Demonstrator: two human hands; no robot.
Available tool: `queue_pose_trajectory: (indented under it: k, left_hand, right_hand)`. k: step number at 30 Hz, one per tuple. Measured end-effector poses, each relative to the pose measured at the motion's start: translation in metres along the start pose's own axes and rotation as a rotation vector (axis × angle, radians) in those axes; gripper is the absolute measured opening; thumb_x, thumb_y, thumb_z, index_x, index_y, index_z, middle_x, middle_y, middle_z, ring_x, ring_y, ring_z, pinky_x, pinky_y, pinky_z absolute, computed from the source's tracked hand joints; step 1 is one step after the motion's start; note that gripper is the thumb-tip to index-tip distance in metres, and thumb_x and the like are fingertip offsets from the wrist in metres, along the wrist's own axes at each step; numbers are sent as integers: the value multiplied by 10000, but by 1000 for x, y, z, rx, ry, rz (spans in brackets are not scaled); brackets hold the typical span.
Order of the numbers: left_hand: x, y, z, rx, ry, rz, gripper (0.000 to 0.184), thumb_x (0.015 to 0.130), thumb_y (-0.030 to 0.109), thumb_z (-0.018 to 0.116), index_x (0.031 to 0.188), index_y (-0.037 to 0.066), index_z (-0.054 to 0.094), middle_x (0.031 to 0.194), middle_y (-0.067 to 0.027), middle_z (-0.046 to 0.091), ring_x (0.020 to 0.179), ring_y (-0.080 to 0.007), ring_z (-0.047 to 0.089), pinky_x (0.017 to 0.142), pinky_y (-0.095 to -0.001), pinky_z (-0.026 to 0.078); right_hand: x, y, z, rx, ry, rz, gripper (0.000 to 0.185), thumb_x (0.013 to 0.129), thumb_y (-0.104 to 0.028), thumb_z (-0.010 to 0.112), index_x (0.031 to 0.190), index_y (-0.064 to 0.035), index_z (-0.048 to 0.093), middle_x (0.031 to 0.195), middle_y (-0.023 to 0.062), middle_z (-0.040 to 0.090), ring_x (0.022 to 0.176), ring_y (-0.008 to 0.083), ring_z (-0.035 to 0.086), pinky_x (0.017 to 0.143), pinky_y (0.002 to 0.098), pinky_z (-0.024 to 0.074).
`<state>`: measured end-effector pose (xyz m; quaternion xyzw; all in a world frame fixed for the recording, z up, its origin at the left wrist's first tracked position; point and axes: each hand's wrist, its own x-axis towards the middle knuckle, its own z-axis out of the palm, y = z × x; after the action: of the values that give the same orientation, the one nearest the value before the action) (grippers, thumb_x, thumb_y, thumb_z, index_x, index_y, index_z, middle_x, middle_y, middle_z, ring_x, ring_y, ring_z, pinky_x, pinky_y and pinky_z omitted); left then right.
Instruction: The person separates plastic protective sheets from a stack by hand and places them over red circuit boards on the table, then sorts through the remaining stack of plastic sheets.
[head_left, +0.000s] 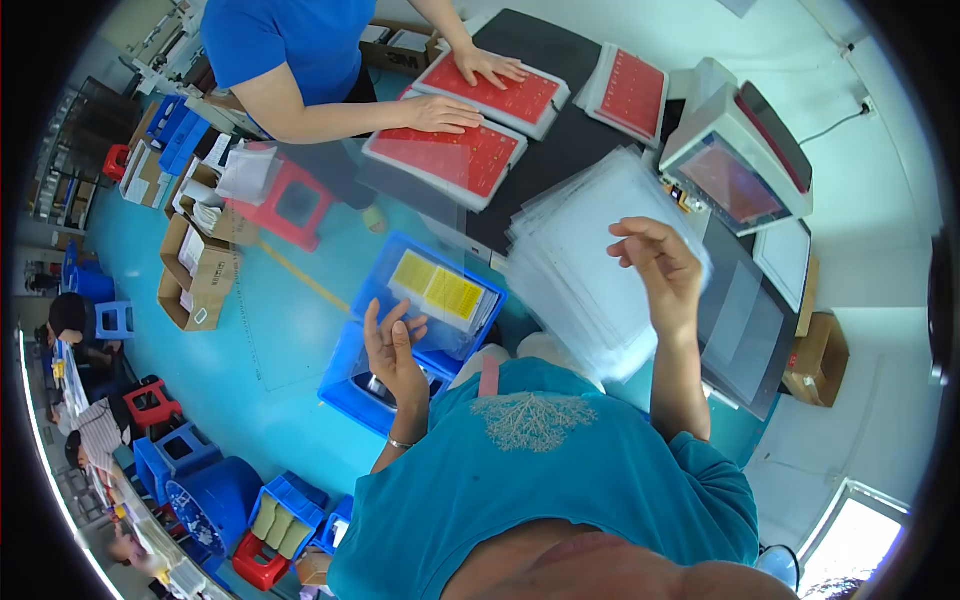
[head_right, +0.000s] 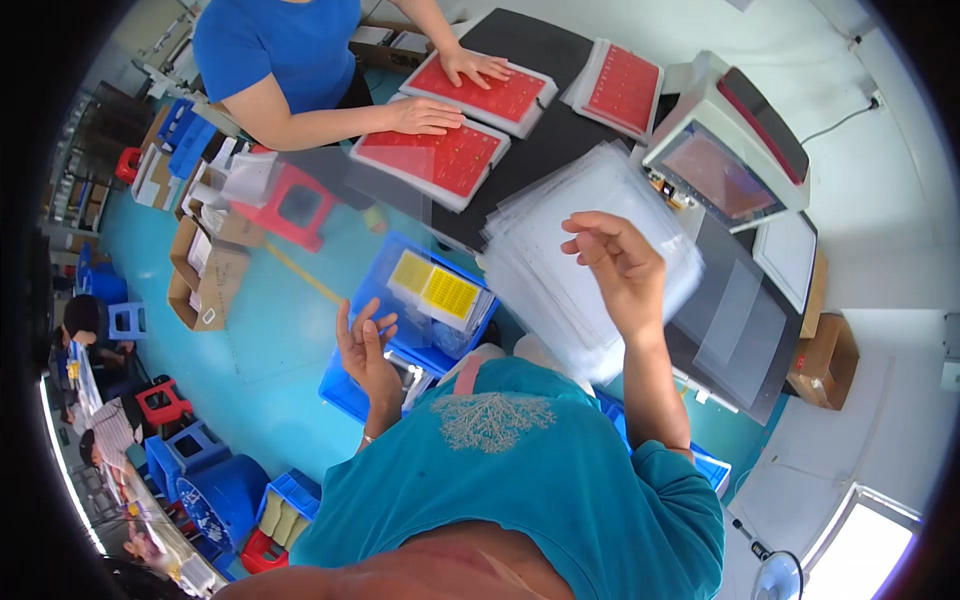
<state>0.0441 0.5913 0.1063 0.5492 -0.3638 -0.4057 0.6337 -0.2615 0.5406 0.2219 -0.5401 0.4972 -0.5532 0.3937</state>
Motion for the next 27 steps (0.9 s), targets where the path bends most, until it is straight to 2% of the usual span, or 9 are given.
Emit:
queue_pose_trajectory:
  k: [2, 5, 9, 12, 27]
  left_hand:
    - [2, -1, -2, 2, 9, 3, 473, 1007, 118, 493, 1443, 22, 334, 1195, -186, 623, 918, -199, 670, 778, -298, 567]
    - [3, -11, -7, -32, 7, 10, 472, 1009, 112, 487, 1446, 23, 331, 1199, -186, 621, 918, -200, 672, 778, -297, 567]
    - [4, -7, -6, -65, 36, -4, 503, 999, 168, 531, 1444, 30, 340, 1190, -166, 625, 897, -179, 662, 756, -281, 551]
    - [3, -9, -9, -30, 8, 8, 480, 1007, 135, 500, 1444, 24, 333, 1203, -183, 621, 932, -201, 674, 785, -304, 573]
    - [4, -8, 0, -54, -60, -29, 487, 1003, 149, 516, 1442, 28, 343, 1185, -174, 627, 893, -184, 671, 755, -291, 561]
  right_hand:
    - [15, 17, 10, -21, -28, 35, 228, 942, -36, 587, 1163, 13, 609, 1066, 99, 673, 864, 152, 666, 705, 252, 504]
    - [34, 39, 18, 15, 52, 143, 245, 945, -54, 584, 1183, 2, 602, 1073, 99, 667, 863, 157, 669, 709, 251, 508]
    - [41, 46, 23, 27, 12, 168, 248, 957, -76, 578, 1189, 8, 595, 1079, 101, 665, 865, 160, 673, 710, 251, 509]
    - [36, 57, 25, 9, -17, 183, 242, 962, -78, 570, 1185, 12, 596, 1070, 104, 668, 863, 162, 674, 710, 250, 508]
    - [18, 69, 13, -41, 12, 272, 243, 961, -86, 569, 1186, -4, 607, 1072, 99, 664, 878, 174, 660, 738, 268, 510]
